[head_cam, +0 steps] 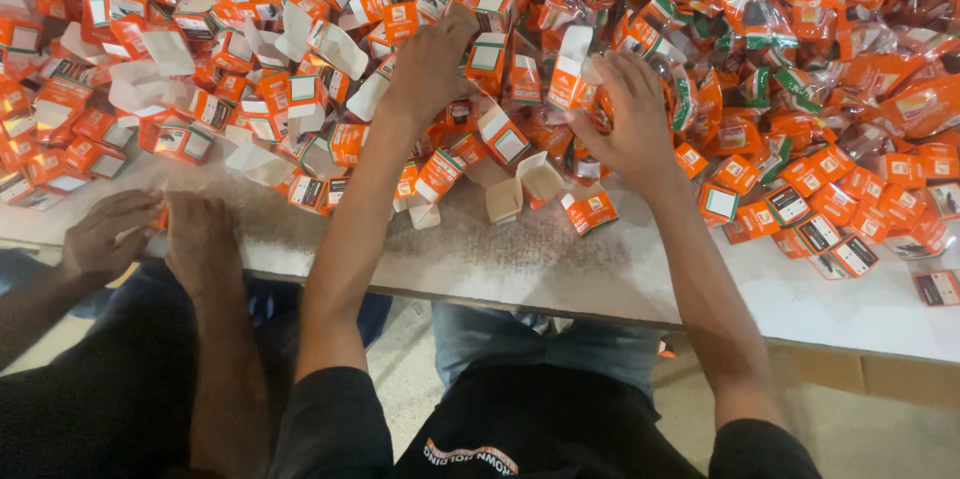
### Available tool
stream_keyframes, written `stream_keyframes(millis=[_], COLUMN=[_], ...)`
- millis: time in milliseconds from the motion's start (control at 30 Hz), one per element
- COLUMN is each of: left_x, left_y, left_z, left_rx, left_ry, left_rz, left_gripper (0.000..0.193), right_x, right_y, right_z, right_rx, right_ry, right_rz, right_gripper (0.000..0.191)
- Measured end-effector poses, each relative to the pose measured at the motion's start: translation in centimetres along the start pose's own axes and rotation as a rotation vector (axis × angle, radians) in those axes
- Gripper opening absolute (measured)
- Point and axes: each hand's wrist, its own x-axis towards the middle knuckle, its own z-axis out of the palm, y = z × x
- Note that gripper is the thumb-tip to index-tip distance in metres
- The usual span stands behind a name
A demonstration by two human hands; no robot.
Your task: The person picks small plastic-wrapped toy vehicles from a pile on the table, places each one into a small orange cardboard box, folds the box flaps closed, and sets the closed box back onto the table with the finished pile.
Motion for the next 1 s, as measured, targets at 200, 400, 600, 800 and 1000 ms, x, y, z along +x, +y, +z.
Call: stream_keyframes(millis=[200,400,600,800,1000], left_x=[-3.2,-14.6,-13.4,-13.5,-15.9], left_y=[4.1,17.7,21.3,21.0,20.4], left_z=[-1.4,2.8,9.6,12.0,13.0], left_rx=[0.122,-0.357,-0.375,-0.455,-0.819], left_ry=[0.325,0.185,0.02,0.127,0.027], left_rz=[0.161,-0.013,-0.315,-0.215,-0.216], left_gripper=[0.043,0.038,0.086,0.052,0.04], right_x=[-3.8,-4.3,-5.3,-6.7,-7.1], right_y=[-1.9,0.3,1.6,3.4,4.5], right_z=[-2.8,-2.4,-2.1,-3.6,-4.1], right_rx=[-0.082,-0.266,-0.219,0.181,0.49], right_ry=[-0.128,-0.11,0.042,0.383,0.305], right_rz=[0.137,0.176,0.257,0.329,0.699], right_gripper=[0.05,0.07,0.031,0.017,0.011])
